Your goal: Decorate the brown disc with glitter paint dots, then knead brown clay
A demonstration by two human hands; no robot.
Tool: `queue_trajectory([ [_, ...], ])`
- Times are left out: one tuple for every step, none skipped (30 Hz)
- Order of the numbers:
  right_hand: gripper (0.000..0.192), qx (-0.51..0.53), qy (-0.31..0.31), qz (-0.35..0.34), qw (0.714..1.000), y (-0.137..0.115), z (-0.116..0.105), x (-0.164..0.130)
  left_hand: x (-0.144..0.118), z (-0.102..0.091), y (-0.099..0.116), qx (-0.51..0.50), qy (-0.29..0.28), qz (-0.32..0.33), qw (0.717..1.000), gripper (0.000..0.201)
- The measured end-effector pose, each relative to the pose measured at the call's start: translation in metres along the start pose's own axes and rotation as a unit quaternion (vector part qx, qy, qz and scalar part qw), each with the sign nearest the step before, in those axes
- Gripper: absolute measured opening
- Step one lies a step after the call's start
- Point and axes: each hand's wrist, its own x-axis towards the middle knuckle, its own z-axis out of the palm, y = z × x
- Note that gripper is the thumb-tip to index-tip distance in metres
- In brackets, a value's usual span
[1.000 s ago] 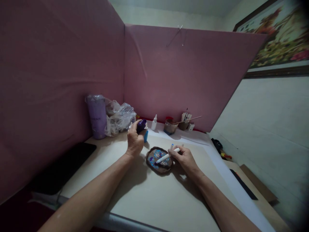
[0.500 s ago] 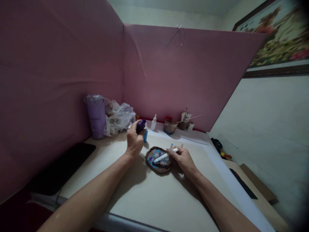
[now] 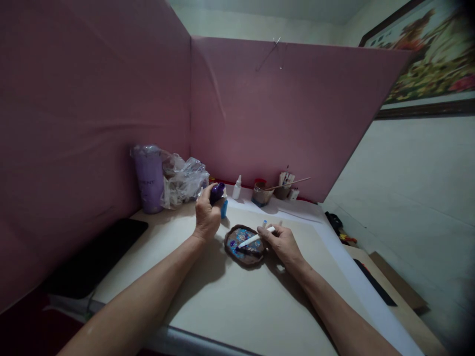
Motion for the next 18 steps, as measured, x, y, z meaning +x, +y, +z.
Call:
queue_trajectory([
  [0.045, 0.006, 0.003, 0.003, 1.000, -0.0003, 0.0002, -0.0003, 0.0000, 0.0000, -0.0001, 0.001, 0.000, 0.000, 1.000, 0.037],
  [0.044, 0.013, 0.001, 0.006, 1.000, -0.0004, 0.0006, -0.0006, 0.0000, -0.0001, -0.0001, 0.003, 0.000, 0.000, 1.000, 0.037],
  [0.044, 0.020, -0.002, 0.008, 1.000, -0.0002, 0.0009, -0.0006, 0.0000, -0.0002, -0.0001, 0.004, 0.000, 0.000, 1.000, 0.037],
  [0.044, 0.025, -0.008, 0.010, 1.000, 0.0001, 0.0013, -0.0006, 0.0000, -0.0003, 0.0000, 0.005, 0.000, 0.000, 1.000, 0.037],
  [0.044, 0.025, -0.015, 0.010, 1.000, 0.0004, 0.0015, -0.0004, -0.0001, -0.0004, 0.0001, 0.005, 0.001, 0.001, 1.000, 0.037],
  [0.044, 0.020, -0.018, 0.008, 1.000, 0.0007, 0.0016, 0.0000, -0.0001, -0.0005, 0.0002, 0.005, 0.001, 0.001, 1.000, 0.037],
  [0.043, 0.011, -0.017, 0.004, 1.000, 0.0008, 0.0015, 0.0003, -0.0002, -0.0005, 0.0004, 0.004, 0.002, 0.001, 1.000, 0.037],
  [0.043, 0.002, -0.012, -0.001, 1.000, 0.0006, 0.0013, 0.0005, -0.0002, -0.0006, 0.0005, 0.004, 0.003, 0.001, 1.000, 0.037],
  [0.043, -0.004, -0.005, -0.007, 1.000, 0.0002, 0.0010, 0.0006, -0.0002, -0.0006, 0.0005, 0.004, 0.003, 0.001, 1.000, 0.037],
  [0.043, -0.006, 0.001, -0.010, 1.000, -0.0003, 0.0008, 0.0005, -0.0003, -0.0005, 0.0004, 0.003, 0.002, 0.001, 1.000, 0.037],
  [0.043, -0.004, 0.006, -0.012, 1.000, -0.0009, 0.0007, 0.0002, -0.0003, -0.0005, 0.0003, 0.003, 0.001, 0.002, 1.000, 0.037],
  [0.043, 0.001, 0.005, -0.011, 1.000, -0.0015, 0.0009, -0.0002, -0.0004, -0.0004, 0.0001, 0.003, 0.000, 0.002, 1.000, 0.037],
  [0.043, 0.008, 0.001, -0.007, 1.000, -0.0019, 0.0011, -0.0005, -0.0004, -0.0004, 0.0000, 0.003, -0.001, 0.002, 1.000, 0.037],
  [0.043, 0.012, -0.006, -0.005, 1.000, -0.0021, 0.0015, -0.0008, -0.0004, -0.0004, -0.0001, 0.003, -0.002, 0.002, 1.000, 0.037],
  [0.043, 0.014, -0.011, -0.003, 1.000, -0.0020, 0.0017, -0.0009, -0.0004, -0.0004, 0.0000, 0.004, -0.002, 0.003, 1.000, 0.037],
  [0.042, 0.013, -0.014, -0.003, 1.000, -0.0018, 0.0017, -0.0007, -0.0004, -0.0004, 0.0002, 0.004, -0.001, 0.003, 1.000, 0.036],
  [0.042, 0.010, -0.013, -0.004, 1.000, -0.0013, 0.0013, -0.0004, -0.0003, -0.0004, 0.0006, 0.005, 0.000, 0.004, 1.000, 0.036],
  [0.042, 0.006, -0.008, -0.006, 1.000, -0.0009, 0.0005, 0.0001, -0.0003, -0.0004, 0.0011, 0.005, 0.001, 0.004, 1.000, 0.036],
])
